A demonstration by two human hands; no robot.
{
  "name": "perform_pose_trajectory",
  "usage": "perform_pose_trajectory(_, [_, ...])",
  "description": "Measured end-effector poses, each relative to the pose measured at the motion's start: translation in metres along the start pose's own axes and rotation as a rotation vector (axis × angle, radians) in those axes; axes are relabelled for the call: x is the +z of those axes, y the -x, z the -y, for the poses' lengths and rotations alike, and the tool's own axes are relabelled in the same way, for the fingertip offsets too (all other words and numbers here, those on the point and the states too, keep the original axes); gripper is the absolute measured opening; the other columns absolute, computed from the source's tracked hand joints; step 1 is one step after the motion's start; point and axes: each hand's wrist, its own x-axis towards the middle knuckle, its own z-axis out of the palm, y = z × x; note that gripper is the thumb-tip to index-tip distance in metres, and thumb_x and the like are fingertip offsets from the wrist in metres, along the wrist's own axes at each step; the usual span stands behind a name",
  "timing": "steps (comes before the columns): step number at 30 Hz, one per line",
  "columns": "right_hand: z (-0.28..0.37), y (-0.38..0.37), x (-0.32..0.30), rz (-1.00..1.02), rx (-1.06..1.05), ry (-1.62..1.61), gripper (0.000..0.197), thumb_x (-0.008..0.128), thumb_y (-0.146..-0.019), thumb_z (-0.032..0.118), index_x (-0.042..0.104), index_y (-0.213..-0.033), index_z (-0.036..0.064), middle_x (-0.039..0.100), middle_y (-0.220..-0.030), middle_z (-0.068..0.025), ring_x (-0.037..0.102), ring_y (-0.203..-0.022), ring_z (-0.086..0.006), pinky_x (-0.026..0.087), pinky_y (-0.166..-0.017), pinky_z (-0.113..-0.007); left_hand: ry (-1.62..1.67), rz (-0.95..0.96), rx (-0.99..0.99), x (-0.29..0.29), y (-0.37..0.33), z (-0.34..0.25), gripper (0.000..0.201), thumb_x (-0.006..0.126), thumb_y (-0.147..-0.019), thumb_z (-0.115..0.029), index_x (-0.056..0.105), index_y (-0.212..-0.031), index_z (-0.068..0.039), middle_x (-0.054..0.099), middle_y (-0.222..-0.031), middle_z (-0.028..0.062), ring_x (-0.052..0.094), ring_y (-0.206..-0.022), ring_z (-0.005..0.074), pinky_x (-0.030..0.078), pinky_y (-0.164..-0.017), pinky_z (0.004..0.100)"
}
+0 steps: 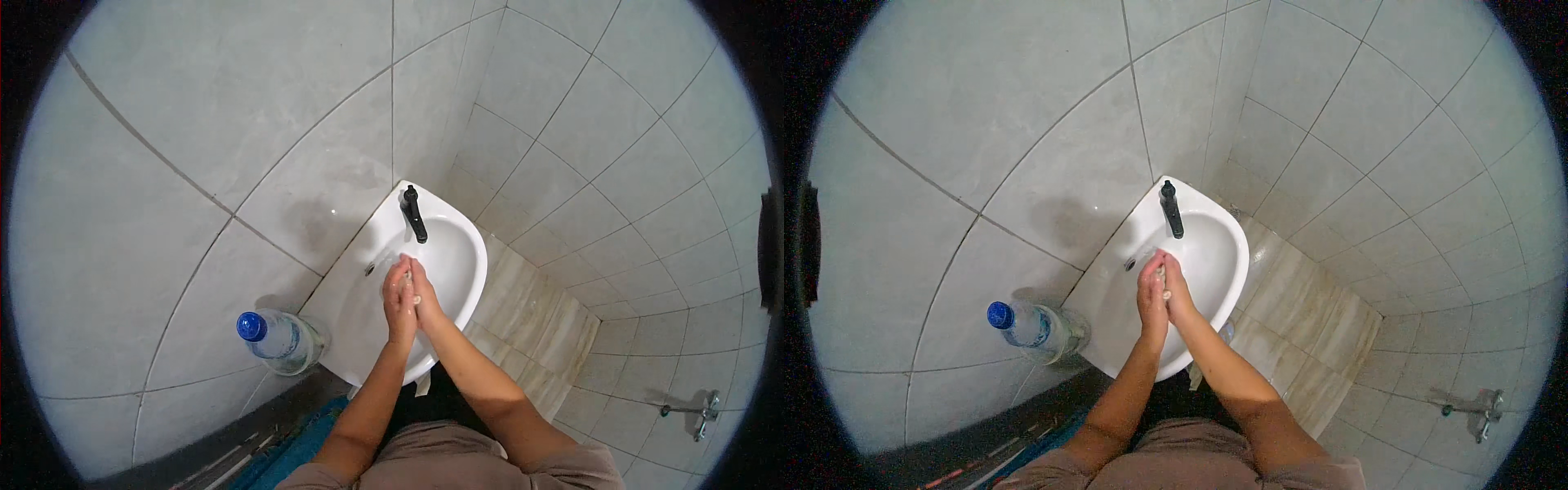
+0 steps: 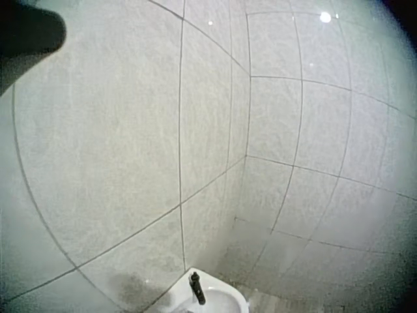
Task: The person wipes the tiled bathroom walls with a cloth, repeatedly rinsing and wringing the cloth at the sink. They clean multiple wall sections around the shower area and near the toilet, using circular and vertical motions.
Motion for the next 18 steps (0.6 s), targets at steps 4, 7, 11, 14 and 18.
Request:
perform_pose_trajectory(4, [0.023,0.017,0.003,0.225,0.174,-0.291,0.054,0.039,-0.093,0.052,0.049,-0.12,0.0054,0.058,-0.113,-0.0157,0.058,-0.099,-0.0254,0.048,-0.083,-0.034,-0.237,0.13,0.385,-0.005,-0.016,-0.053,0.027,0.061,-0.081,-0.013,0.055,-0.106,-0.004,0.056,-0.11,0.0159,0.051,-0.106,0.0301,0.037,-0.093,0.0363])
perform_pose_trajectory(7, [0.034,0.036,0.032,0.173,0.141,-0.219,0.049,0.035,-0.093,0.054,0.053,-0.105,0.0103,0.059,-0.091,-0.0096,0.059,-0.081,-0.0234,0.051,-0.071,-0.037,-0.272,0.034,0.222,-0.001,-0.02,-0.029,0.019,0.061,-0.083,-0.016,0.056,-0.096,-0.003,0.06,-0.096,0.0143,0.056,-0.09,0.0302,0.042,-0.08,0.0379])
perform_pose_trajectory(11, [0.008,0.009,-0.001,0.137,-0.204,0.661,0.053,0.031,-0.093,0.052,0.056,-0.104,0.0065,0.058,-0.095,-0.0152,0.059,-0.083,-0.0281,0.05,-0.073,-0.039,-0.201,-0.119,0.022,0.006,-0.018,-0.031,0.02,0.056,-0.088,-0.021,0.055,-0.088,-0.001,0.06,-0.08,0.0144,0.056,-0.073,0.0295,0.044,-0.069,0.0385])
perform_pose_trajectory(14, [-0.014,-0.011,-0.031,0.111,-0.507,1.471,0.059,0.029,-0.095,0.049,0.056,-0.11,-0.0005,0.058,-0.108,-0.0241,0.06,-0.093,-0.0339,0.047,-0.081,-0.04,-0.091,-0.228,-0.15,0.01,-0.02,-0.037,0.027,0.053,-0.09,-0.026,0.054,-0.083,0.0,0.058,-0.075,0.0158,0.054,-0.07,0.0317,0.043,-0.066,0.039])
perform_pose_trajectory(18, [-0.003,0.003,-0.019,0.05,-0.316,1.175,0.061,0.025,-0.095,0.046,0.06,-0.101,-0.0036,0.06,-0.101,-0.0268,0.06,-0.093,-0.0359,0.046,-0.081,-0.04,0.003,-0.252,-0.288,0.008,-0.026,-0.048,0.039,0.048,-0.093,-0.034,0.052,-0.076,0.0,0.054,-0.068,0.0096,0.051,-0.064,0.0213,0.041,-0.061,0.0349])
